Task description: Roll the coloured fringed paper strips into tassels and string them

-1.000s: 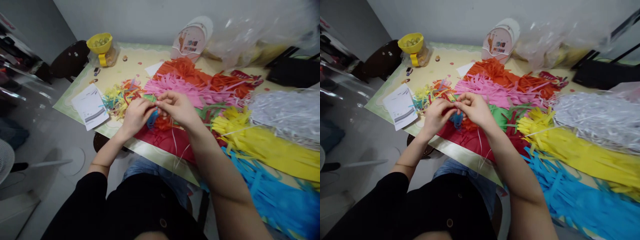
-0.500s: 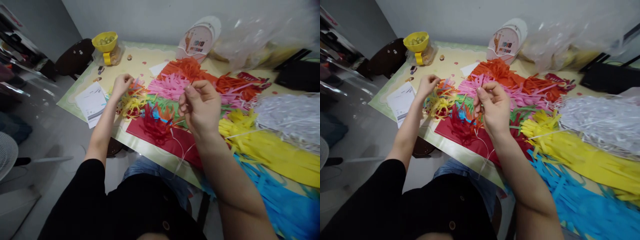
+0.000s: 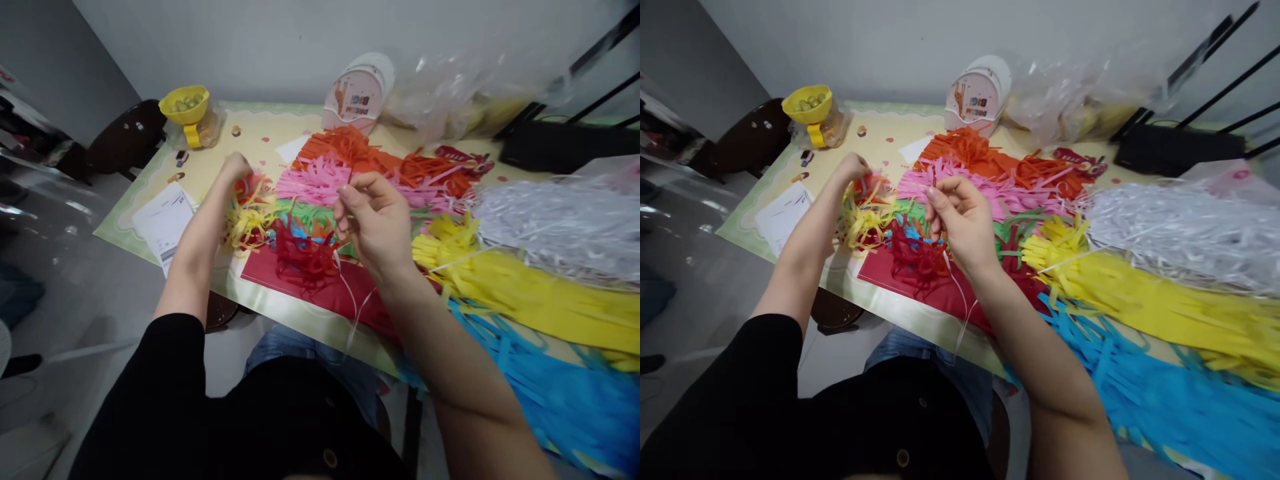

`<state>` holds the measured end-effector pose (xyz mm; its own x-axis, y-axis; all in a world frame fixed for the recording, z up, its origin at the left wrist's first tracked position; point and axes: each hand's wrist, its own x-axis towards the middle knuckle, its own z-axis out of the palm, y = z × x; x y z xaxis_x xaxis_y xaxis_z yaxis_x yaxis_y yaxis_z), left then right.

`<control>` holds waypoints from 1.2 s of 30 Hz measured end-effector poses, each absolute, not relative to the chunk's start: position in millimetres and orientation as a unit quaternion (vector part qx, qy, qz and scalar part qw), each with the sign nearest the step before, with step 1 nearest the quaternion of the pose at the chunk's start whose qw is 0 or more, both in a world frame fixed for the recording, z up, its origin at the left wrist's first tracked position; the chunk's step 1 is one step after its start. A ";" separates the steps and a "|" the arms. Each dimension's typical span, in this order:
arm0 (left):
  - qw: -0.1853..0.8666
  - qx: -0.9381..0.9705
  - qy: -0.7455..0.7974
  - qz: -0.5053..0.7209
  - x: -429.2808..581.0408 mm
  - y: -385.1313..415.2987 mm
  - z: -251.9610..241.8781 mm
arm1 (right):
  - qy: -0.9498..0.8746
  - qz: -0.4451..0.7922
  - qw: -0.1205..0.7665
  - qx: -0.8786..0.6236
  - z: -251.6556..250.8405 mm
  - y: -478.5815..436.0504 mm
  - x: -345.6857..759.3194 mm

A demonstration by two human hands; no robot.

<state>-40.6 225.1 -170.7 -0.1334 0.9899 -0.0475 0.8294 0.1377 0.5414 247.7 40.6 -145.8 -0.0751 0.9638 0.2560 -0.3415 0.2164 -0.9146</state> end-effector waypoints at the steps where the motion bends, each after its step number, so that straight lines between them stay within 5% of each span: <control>1: 0.209 0.614 0.727 0.225 -45.9 218.6 -161.4 | -0.498 0.541 0.601 -0.315 -147.8 44.4 248.0; 7: 0.231 0.553 0.692 0.403 -46.4 159.9 -136.0 | -0.595 0.507 0.518 -0.347 -164.4 86.8 224.5; 18: 0.243 0.519 0.669 0.473 -31.5 128.0 -177.6 | -0.754 0.293 0.347 -0.475 -174.5 93.5 142.5; 25: 0.039 0.648 0.624 0.435 -26.1 94.8 -164.6 | -0.772 0.178 0.368 -0.487 -173.8 105.9 173.8; 31: 0.121 0.782 0.494 0.362 4.7 83.0 -144.4 | -0.785 0.198 0.408 -0.423 -161.4 105.1 202.0; 36: 0.226 0.700 0.503 0.453 19.9 90.3 -142.1 | -0.735 0.229 0.494 -0.405 -150.5 84.4 221.1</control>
<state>19.9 90.3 -142.1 0.0829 0.9094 0.4076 0.4995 -0.3918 0.7727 221.1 84.4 -150.5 -0.1843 0.8209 0.5405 0.3680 0.5676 -0.7365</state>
